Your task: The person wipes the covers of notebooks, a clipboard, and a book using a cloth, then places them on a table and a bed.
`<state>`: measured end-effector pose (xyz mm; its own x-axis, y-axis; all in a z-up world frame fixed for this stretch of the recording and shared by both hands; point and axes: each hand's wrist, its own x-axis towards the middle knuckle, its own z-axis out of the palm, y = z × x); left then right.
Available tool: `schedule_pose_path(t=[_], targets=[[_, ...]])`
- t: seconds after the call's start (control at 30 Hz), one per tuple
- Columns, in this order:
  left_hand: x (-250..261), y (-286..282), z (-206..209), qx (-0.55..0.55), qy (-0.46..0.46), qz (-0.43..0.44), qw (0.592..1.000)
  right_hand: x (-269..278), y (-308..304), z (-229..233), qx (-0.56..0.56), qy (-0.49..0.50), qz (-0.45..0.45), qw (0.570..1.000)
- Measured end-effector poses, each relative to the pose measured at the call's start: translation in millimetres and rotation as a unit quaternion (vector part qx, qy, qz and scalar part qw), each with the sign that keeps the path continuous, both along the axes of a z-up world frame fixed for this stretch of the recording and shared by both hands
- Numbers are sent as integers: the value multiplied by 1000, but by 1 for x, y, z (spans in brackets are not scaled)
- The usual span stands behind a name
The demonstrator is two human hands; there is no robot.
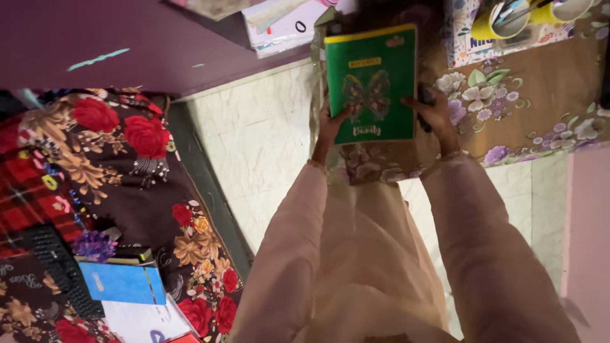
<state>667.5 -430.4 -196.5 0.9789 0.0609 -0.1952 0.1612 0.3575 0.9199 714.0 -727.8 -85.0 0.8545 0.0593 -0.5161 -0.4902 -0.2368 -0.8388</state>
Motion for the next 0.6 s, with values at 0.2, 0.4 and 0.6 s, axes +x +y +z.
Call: schedule_pose_path(t=[0.2, 0.4, 0.6], targets=[[16, -8, -45, 163, 40, 89, 982, 46, -3, -77, -47, -36, 49, 997], [19, -10, -73, 385, -29, 178, 905, 51, -10, -157, 80, -149, 57, 984], [31, -8, -77, 425, -25, 201, 882, 55, -7, -141, -58, 6, 22, 998]])
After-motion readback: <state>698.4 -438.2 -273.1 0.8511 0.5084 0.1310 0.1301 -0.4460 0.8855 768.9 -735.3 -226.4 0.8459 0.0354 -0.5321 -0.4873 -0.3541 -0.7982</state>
